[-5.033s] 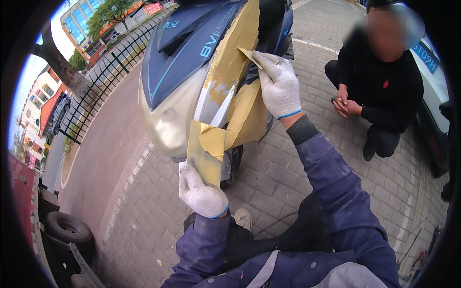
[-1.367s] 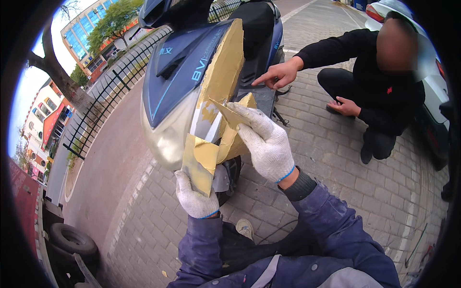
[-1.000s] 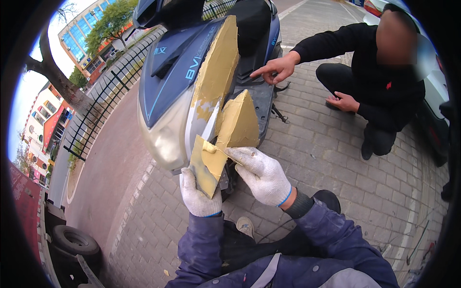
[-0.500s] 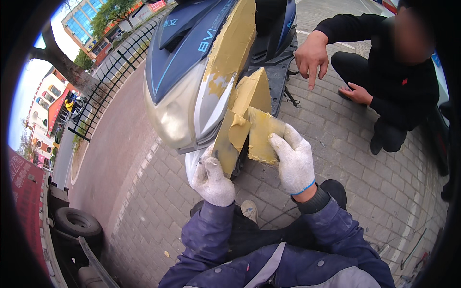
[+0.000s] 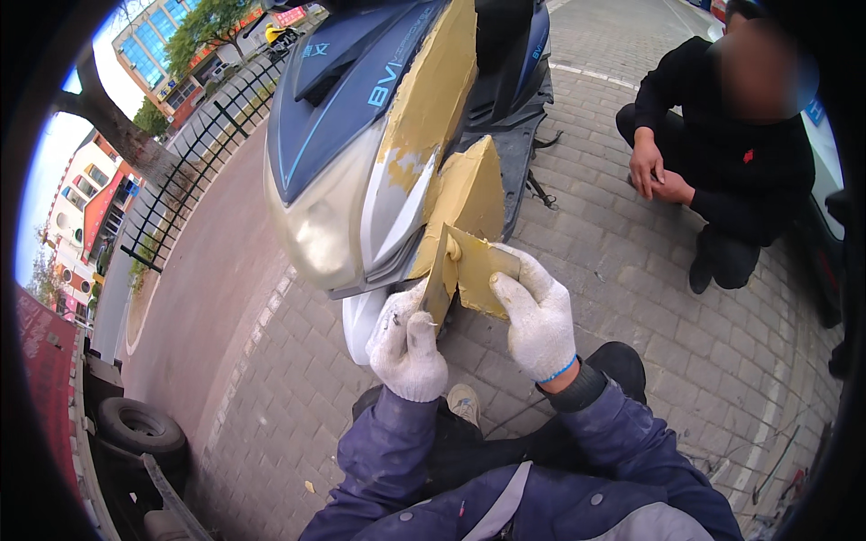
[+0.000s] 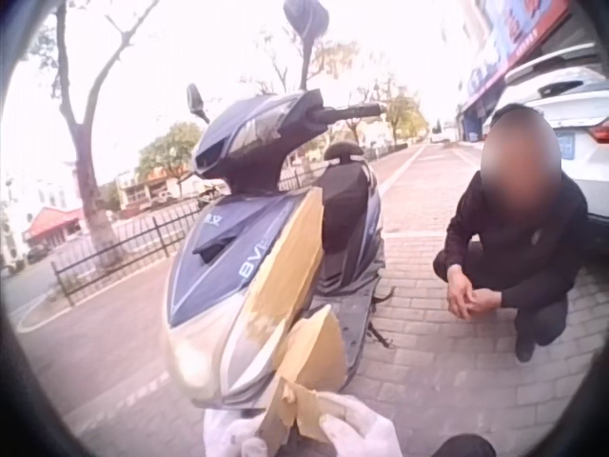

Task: The person applies yellow body filler to the front fairing of a scooter using a spreader, smoothing the material over the surface. Another person crouches nearby and occasionally points at the work area.

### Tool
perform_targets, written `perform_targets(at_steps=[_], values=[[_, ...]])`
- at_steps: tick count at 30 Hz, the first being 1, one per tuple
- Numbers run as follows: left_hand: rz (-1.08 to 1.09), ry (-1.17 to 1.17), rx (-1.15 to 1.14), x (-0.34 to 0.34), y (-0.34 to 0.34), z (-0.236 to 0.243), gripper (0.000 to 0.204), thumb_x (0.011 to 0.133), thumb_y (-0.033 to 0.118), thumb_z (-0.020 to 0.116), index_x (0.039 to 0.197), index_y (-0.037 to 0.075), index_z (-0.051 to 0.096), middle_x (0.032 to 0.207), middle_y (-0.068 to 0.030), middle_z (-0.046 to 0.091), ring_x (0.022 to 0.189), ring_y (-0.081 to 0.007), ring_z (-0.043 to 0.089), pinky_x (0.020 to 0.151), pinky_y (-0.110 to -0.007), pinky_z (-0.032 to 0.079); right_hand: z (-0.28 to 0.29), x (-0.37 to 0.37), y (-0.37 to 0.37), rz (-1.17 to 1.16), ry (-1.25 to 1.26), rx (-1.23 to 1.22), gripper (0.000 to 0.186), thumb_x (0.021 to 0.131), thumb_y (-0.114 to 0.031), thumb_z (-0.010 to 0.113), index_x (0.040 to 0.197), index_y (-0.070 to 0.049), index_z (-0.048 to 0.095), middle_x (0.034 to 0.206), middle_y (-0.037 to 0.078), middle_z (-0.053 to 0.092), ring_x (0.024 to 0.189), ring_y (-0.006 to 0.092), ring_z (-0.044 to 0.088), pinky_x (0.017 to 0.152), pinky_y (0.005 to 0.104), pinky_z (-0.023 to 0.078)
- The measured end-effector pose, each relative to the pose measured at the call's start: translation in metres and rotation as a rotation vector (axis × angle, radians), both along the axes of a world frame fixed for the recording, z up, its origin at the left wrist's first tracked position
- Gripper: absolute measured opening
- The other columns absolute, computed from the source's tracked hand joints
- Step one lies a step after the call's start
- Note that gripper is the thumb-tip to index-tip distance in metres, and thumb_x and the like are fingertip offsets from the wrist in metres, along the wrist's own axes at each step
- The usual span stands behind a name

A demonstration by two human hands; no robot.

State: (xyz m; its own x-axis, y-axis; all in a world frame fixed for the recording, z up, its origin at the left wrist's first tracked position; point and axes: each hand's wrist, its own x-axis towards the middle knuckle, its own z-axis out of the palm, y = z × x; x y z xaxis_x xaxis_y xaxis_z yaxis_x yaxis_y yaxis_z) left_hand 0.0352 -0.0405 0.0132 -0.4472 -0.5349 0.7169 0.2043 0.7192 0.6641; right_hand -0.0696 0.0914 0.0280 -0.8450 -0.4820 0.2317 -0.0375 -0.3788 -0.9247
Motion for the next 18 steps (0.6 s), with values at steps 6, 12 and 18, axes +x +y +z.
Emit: perform_targets(at_steps=[6, 12, 18], values=[[0.03, 0.042, 0.022, -0.003, -0.002, -0.003, 0.045, 0.117, 0.031, 0.056, 0.128, -0.009, 0.074, 0.106, -0.0099, 0.078, 0.093, -0.0135, 0.067, 0.082, -0.03, 0.053, -0.004, 0.001, 0.003, 0.002, 0.496, 0.089, 0.029, 0.102, 0.006, 0.06, 0.127, 0.0, 0.074, 0.117, 0.017, 0.076, 0.107, 0.028, 0.076, 0.095, 0.0356, 0.06], [0.019, 0.299, 0.412, -0.003, -0.009, -0.005, 0.057, 0.121, 0.037, 0.044, 0.144, -0.013, 0.059, 0.129, -0.0218, 0.073, 0.112, -0.0271, 0.075, 0.099, -0.04, 0.062, 0.02, -0.054, 0.004, -0.058, 0.32, 0.148, 0.03, 0.104, 0.001, 0.061, 0.13, 0.001, 0.074, 0.121, 0.013, 0.079, 0.11, 0.0208, 0.075, 0.099, 0.0342, 0.058], [0.006, 0.281, 0.462, 0.006, -0.008, 0.0, 0.051, 0.121, 0.031, 0.046, 0.138, -0.012, 0.066, 0.127, -0.017, 0.074, 0.115, -0.0224, 0.07, 0.103, -0.036, 0.055, 0.094, -0.205, -0.054, -0.391, 0.517, 0.056, 0.034, 0.108, -0.011, 0.061, 0.139, -0.004, 0.073, 0.128, 0.015, 0.079, 0.117, 0.0209, 0.074, 0.103, 0.0328, 0.056]])
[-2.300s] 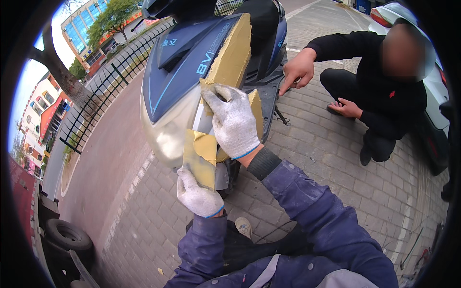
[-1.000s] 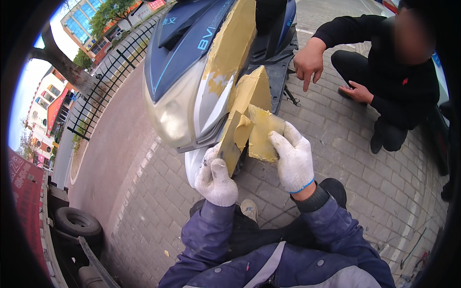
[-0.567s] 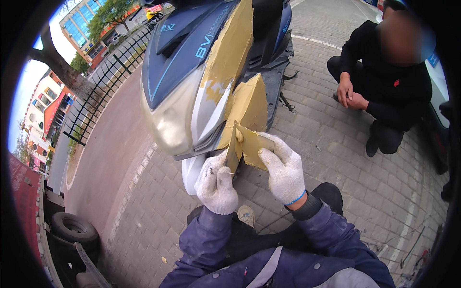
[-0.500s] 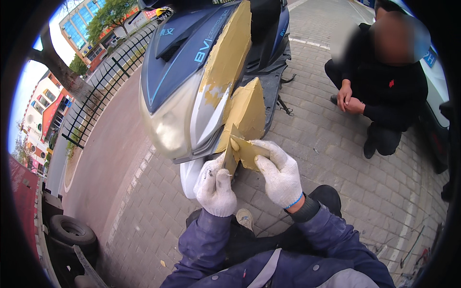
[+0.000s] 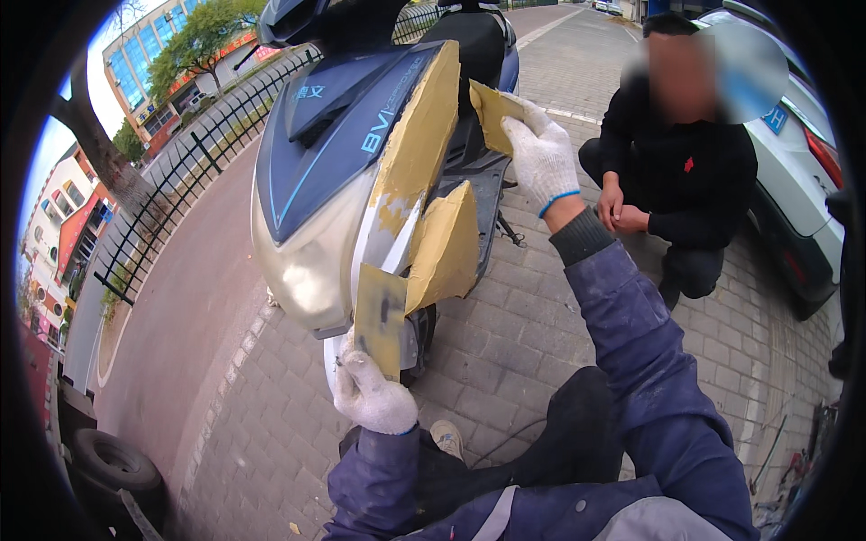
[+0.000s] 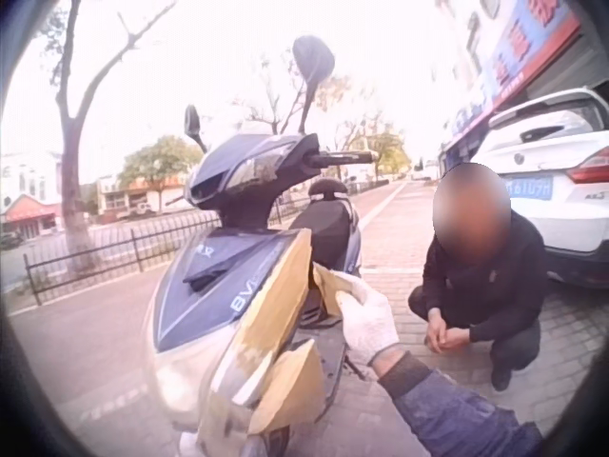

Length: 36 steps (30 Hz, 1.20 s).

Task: The person applies yellow body filler to the front fairing of a scooter using a spreader, smoothing the material over the surface. Another person crouches nearby and occasionally points at the work area.

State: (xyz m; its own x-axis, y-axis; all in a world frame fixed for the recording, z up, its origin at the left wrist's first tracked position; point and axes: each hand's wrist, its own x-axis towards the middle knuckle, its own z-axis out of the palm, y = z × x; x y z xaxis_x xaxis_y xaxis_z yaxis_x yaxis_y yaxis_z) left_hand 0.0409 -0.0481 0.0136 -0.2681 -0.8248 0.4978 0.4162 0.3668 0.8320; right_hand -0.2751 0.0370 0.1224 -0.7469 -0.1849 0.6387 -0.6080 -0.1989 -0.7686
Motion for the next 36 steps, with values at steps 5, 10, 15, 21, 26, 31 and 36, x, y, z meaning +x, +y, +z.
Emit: perform_targets(at_steps=[5, 10, 15, 21, 26, 31, 36], values=[[-0.006, 0.016, 0.003, 0.002, -0.005, 0.002, 0.05, 0.12, 0.03, 0.046, 0.135, -0.012, 0.068, 0.126, -0.0164, 0.074, 0.114, -0.0227, 0.07, 0.102, -0.036, 0.055, 0.038, -0.062, -0.045, -0.171, 0.253, 0.067, 0.034, 0.107, -0.017, 0.06, 0.137, -0.011, 0.075, 0.13, 0.018, 0.077, 0.12, 0.0342, 0.074, 0.107, 0.0382, 0.056], [-0.022, 0.046, 0.035, 0.005, -0.012, -0.002, 0.051, 0.119, 0.033, 0.05, 0.133, -0.012, 0.069, 0.124, -0.0163, 0.075, 0.112, -0.0227, 0.07, 0.101, -0.036, 0.055, 0.051, -0.082, -0.067, -0.319, 0.356, 0.139, 0.035, 0.107, -0.019, 0.058, 0.137, -0.017, 0.076, 0.128, 0.02, 0.075, 0.12, 0.0402, 0.071, 0.107, 0.0438, 0.056], [-0.004, 0.057, 0.025, 0.007, -0.019, -0.007, 0.052, 0.118, 0.035, 0.052, 0.132, -0.013, 0.069, 0.123, -0.0161, 0.075, 0.112, -0.0225, 0.07, 0.1, -0.036, 0.055, 0.047, -0.08, -0.074, -0.326, 0.486, 0.141, 0.037, 0.104, -0.015, 0.059, 0.138, -0.015, 0.075, 0.127, 0.02, 0.074, 0.12, 0.04, 0.071, 0.107, 0.0437, 0.056], [-0.017, 0.042, 0.039, 0.005, -0.024, -0.006, 0.054, 0.119, 0.037, 0.051, 0.132, -0.012, 0.07, 0.123, -0.0162, 0.075, 0.112, -0.0226, 0.07, 0.1, -0.036, 0.055, 0.034, -0.058, -0.071, -0.362, 0.573, 0.176, 0.042, 0.1, -0.007, 0.06, 0.14, -0.007, 0.071, 0.132, 0.022, 0.072, 0.126, 0.0379, 0.068, 0.11, 0.0428, 0.053], [-0.022, -0.007, -0.02, 0.003, -0.027, -0.007, 0.056, 0.12, 0.037, 0.048, 0.137, -0.014, 0.065, 0.123, -0.0202, 0.075, 0.108, -0.025, 0.074, 0.096, -0.037, 0.06, 0.009, -0.036, -0.077, -0.378, 0.595, 0.134, 0.049, 0.091, -0.001, 0.064, 0.138, -0.009, 0.073, 0.129, 0.02, 0.07, 0.121, 0.0398, 0.067, 0.107, 0.046, 0.055], [-0.05, 0.02, -0.021, -0.001, -0.027, -0.008, 0.057, 0.12, 0.037, 0.047, 0.139, -0.015, 0.062, 0.124, -0.0219, 0.075, 0.106, -0.0261, 0.076, 0.095, -0.038, 0.062, -0.01, -0.007, -0.073, -0.381, 0.63, 0.19, 0.055, 0.086, 0.001, 0.067, 0.14, -0.01, 0.072, 0.131, 0.018, 0.07, 0.121, 0.0388, 0.065, 0.108, 0.0462, 0.055], [-0.087, 0.024, 0.041, -0.001, -0.023, -0.003, 0.052, 0.118, 0.035, 0.051, 0.134, -0.011, 0.069, 0.125, -0.0161, 0.076, 0.113, -0.0225, 0.071, 0.102, -0.036, 0.055, -0.023, 0.025, -0.048, -0.241, 0.662, 0.169, 0.045, 0.092, 0.006, 0.066, 0.134, -0.008, 0.076, 0.124, 0.015, 0.074, 0.116, 0.0359, 0.071, 0.104, 0.0414, 0.058]])
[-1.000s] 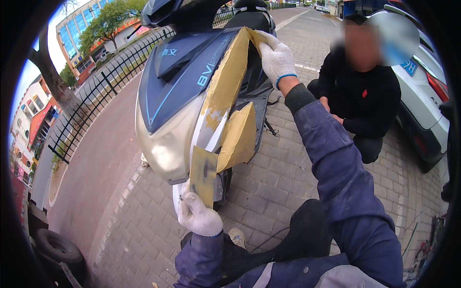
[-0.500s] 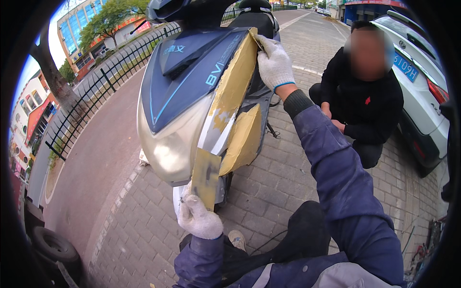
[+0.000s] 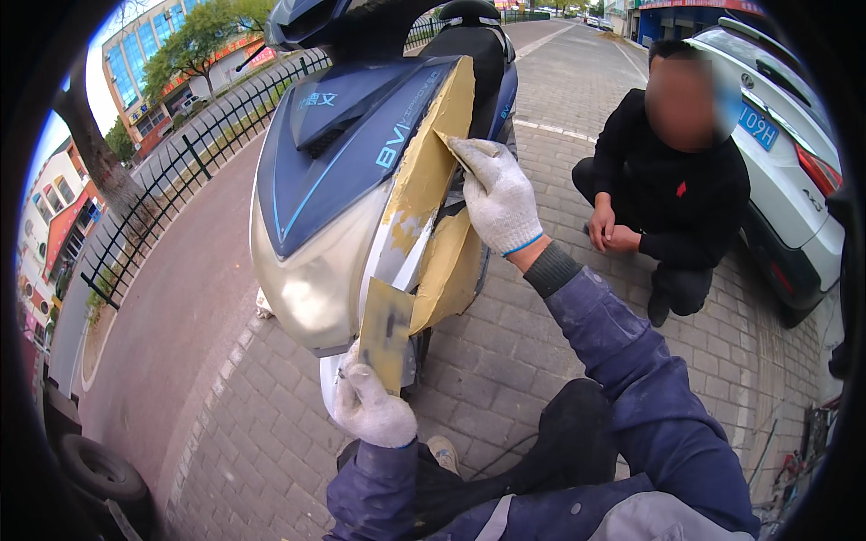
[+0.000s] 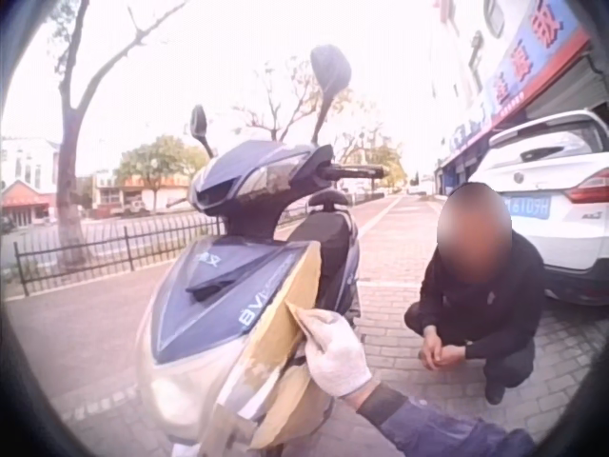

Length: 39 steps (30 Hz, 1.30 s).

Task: The person applies yellow body filler to the front fairing of a scooter using a spreader, smoothing the material over the surface. Another person crouches nearby and occasionally points at the work area.

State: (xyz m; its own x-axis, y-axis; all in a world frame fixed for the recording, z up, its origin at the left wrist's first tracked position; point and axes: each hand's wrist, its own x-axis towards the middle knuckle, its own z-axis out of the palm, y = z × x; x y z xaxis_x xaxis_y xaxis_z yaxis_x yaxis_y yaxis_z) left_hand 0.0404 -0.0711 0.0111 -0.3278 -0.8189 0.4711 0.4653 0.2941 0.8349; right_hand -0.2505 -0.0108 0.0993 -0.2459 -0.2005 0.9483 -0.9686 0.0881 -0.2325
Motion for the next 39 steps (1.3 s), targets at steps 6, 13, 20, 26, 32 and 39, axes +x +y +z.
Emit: perform_targets(at_steps=[6, 13, 20, 26, 32, 39], values=[[-0.001, 0.017, -0.017, 0.004, 0.0, 0.003, 0.051, 0.118, 0.034, 0.051, 0.135, -0.012, 0.068, 0.126, -0.0165, 0.076, 0.114, -0.0231, 0.071, 0.103, -0.036, 0.055, 0.046, -0.06, -0.001, -0.113, -0.083, -0.154, 0.04, 0.1, -0.002, 0.064, 0.137, -0.013, 0.076, 0.124, 0.018, 0.075, 0.116, 0.037, 0.072, 0.103, 0.0417, 0.057], [0.061, -0.013, -0.006, 0.009, -0.005, -0.001, 0.05, 0.118, 0.031, 0.051, 0.133, -0.013, 0.069, 0.125, -0.0167, 0.075, 0.114, -0.0233, 0.071, 0.102, -0.036, 0.054, 0.062, -0.089, -0.036, -0.22, -0.008, -0.084, 0.047, 0.096, -0.004, 0.061, 0.14, -0.015, 0.073, 0.123, 0.022, 0.073, 0.117, 0.0416, 0.069, 0.103, 0.0488, 0.056], [0.062, -0.019, -0.047, 0.009, -0.01, -0.002, 0.054, 0.119, 0.034, 0.049, 0.137, -0.014, 0.064, 0.126, -0.0206, 0.075, 0.112, -0.0257, 0.073, 0.1, -0.038, 0.059, 0.024, -0.031, -0.038, -0.213, -0.011, -0.061, 0.053, 0.089, -0.001, 0.065, 0.139, -0.015, 0.074, 0.129, 0.015, 0.069, 0.118, 0.0377, 0.065, 0.103, 0.047, 0.056], [0.01, 0.062, 0.001, 0.0, -0.001, 0.001, 0.051, 0.118, 0.032, 0.052, 0.132, -0.013, 0.069, 0.124, -0.0166, 0.075, 0.113, -0.0228, 0.071, 0.102, -0.036, 0.054, 0.008, 0.029, -0.032, -0.191, -0.03, -0.003, 0.06, 0.083, 0.0, 0.068, 0.14, -0.015, 0.072, 0.13, 0.012, 0.068, 0.119, 0.0379, 0.062, 0.103, 0.0466, 0.057], [0.041, 0.065, -0.002, 0.0, 0.006, 0.005, 0.056, 0.118, 0.037, 0.052, 0.134, -0.015, 0.067, 0.126, -0.0186, 0.074, 0.113, -0.0238, 0.072, 0.099, -0.037, 0.057, -0.011, 0.085, -0.031, -0.129, -0.08, 0.025, 0.059, 0.08, 0.001, 0.07, 0.138, -0.013, 0.073, 0.13, 0.011, 0.068, 0.121, 0.0373, 0.062, 0.103, 0.0453, 0.056], [0.054, 0.163, 0.2, 0.002, 0.011, 0.018, 0.062, 0.119, 0.043, 0.047, 0.142, -0.013, 0.061, 0.129, -0.0194, 0.072, 0.109, -0.0264, 0.074, 0.095, -0.039, 0.062, -0.023, 0.142, -0.009, 0.037, -0.072, 0.09, 0.057, 0.081, 0.001, 0.074, 0.135, -0.015, 0.076, 0.127, 0.009, 0.072, 0.118, 0.0345, 0.068, 0.099, 0.0424, 0.059]])
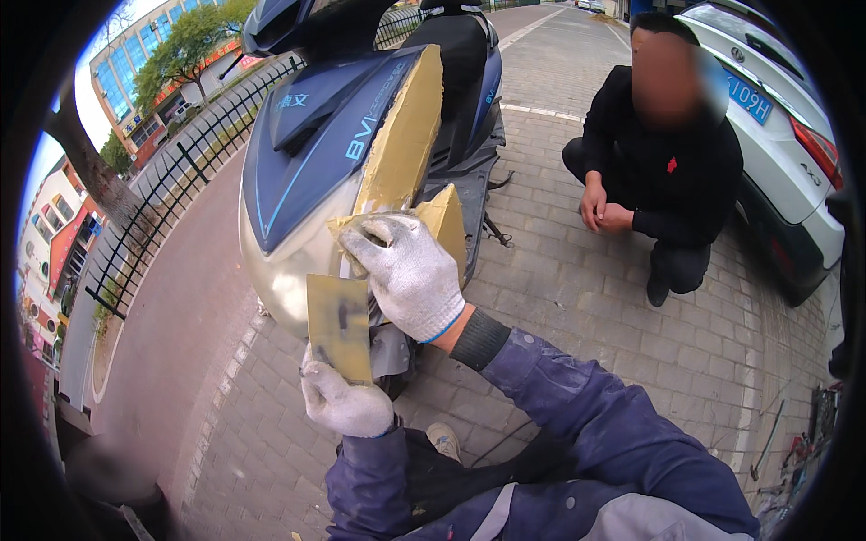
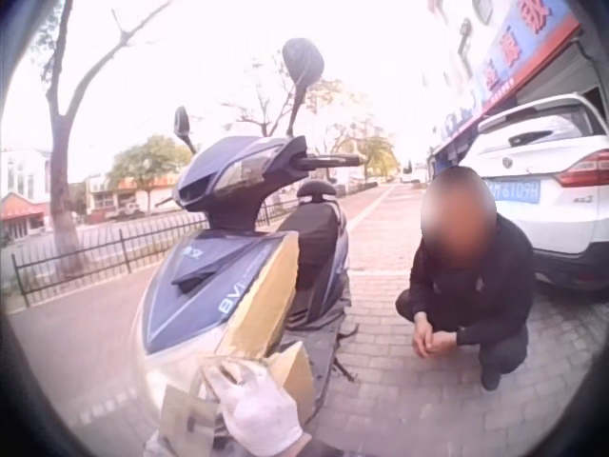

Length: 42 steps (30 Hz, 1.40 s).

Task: The person applies yellow body filler to the front fairing of a scooter using a spreader, smoothing the material over the surface. Another person crouches nearby and occasionally points at the work area.

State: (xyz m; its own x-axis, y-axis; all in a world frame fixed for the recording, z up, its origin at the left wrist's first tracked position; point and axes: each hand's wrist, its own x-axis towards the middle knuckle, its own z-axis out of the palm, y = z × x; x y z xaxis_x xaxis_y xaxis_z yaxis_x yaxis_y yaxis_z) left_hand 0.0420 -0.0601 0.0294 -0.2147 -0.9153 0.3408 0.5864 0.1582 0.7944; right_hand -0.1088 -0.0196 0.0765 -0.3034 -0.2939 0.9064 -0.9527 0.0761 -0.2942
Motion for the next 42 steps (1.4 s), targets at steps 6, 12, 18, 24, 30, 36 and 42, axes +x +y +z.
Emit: perform_targets(at_steps=[6, 12, 18, 24, 30, 36, 42], values=[[-0.244, 0.077, 0.024, 0.007, -0.009, -0.002, 0.06, 0.12, 0.044, 0.037, 0.141, -0.007, 0.06, 0.125, -0.0172, 0.072, 0.103, -0.0256, 0.075, 0.089, -0.04, 0.062, -0.001, 0.007, 0.056, 0.328, -0.42, -0.252, 0.036, 0.103, 0.003, 0.064, 0.138, -0.003, 0.074, 0.127, 0.013, 0.076, 0.118, 0.0237, 0.072, 0.101, 0.034, 0.057], [-0.463, -0.121, 0.167, -0.003, -0.008, -0.017, 0.058, 0.12, 0.045, 0.038, 0.147, -0.002, 0.058, 0.129, -0.0141, 0.073, 0.104, -0.0253, 0.076, 0.076, -0.036, 0.063, -0.013, 0.04, 0.111, 0.717, -1.116, -0.427, 0.046, 0.11, 0.001, 0.056, 0.156, 0.004, 0.056, 0.15, 0.014, 0.065, 0.134, 0.0172, 0.062, 0.113, 0.0322, 0.052], [-0.477, -0.078, 0.437, -0.006, 0.005, -0.006, 0.051, 0.119, 0.048, 0.041, 0.142, 0.006, 0.059, 0.126, -0.0105, 0.07, 0.094, -0.0215, 0.068, 0.072, -0.035, 0.054, -0.041, 0.054, 0.109, 0.571, -0.721, -0.129, 0.042, 0.104, 0.009, 0.062, 0.144, 0.0, 0.068, 0.137, 0.015, 0.071, 0.124, 0.0234, 0.069, 0.107, 0.0336, 0.053], [-0.428, 0.001, 0.417, 0.0, 0.002, 0.0, 0.048, 0.118, 0.048, 0.046, 0.137, 0.007, 0.06, 0.126, -0.0086, 0.069, 0.092, -0.0207, 0.063, 0.07, -0.035, 0.05, -0.044, 0.015, 0.101, 0.432, -1.093, -0.218, 0.034, 0.108, -0.007, 0.062, 0.14, 0.004, 0.068, 0.119, 0.011, 0.078, 0.108, 0.0206, 0.076, 0.095, 0.0348, 0.061], [-0.447, 0.001, 0.398, -0.001, -0.001, 0.003, 0.047, 0.118, 0.048, 0.048, 0.137, 0.006, 0.06, 0.127, -0.0071, 0.069, 0.095, -0.0193, 0.063, 0.071, -0.035, 0.049, 0.001, -0.109, 0.064, 0.51, -1.196, -0.496, 0.036, 0.103, -0.012, 0.065, 0.133, 0.008, 0.071, 0.117, 0.013, 0.078, 0.099, 0.0219, 0.075, 0.088, 0.0355, 0.06], [-0.419, -0.083, 0.359, 0.004, -0.002, 0.002, 0.049, 0.118, 0.048, 0.047, 0.138, 0.005, 0.058, 0.123, -0.0084, 0.068, 0.095, -0.0197, 0.063, 0.071, -0.035, 0.05, 0.06, -0.222, 0.034, 0.069, -0.879, -0.195, 0.045, 0.104, -0.018, 0.065, 0.14, 0.007, 0.068, 0.124, 0.016, 0.078, 0.108, 0.0236, 0.075, 0.096, 0.0342, 0.057], [-0.34, -0.225, 0.158, 0.003, -0.008, -0.005, 0.05, 0.118, 0.049, 0.046, 0.139, 0.005, 0.058, 0.125, -0.0093, 0.068, 0.096, -0.0211, 0.064, 0.071, -0.036, 0.05, 0.101, -0.272, 0.007, 0.147, -0.728, -0.115, 0.042, 0.106, -0.019, 0.063, 0.141, 0.003, 0.069, 0.124, 0.014, 0.078, 0.106, 0.0235, 0.075, 0.093, 0.0342, 0.059]])
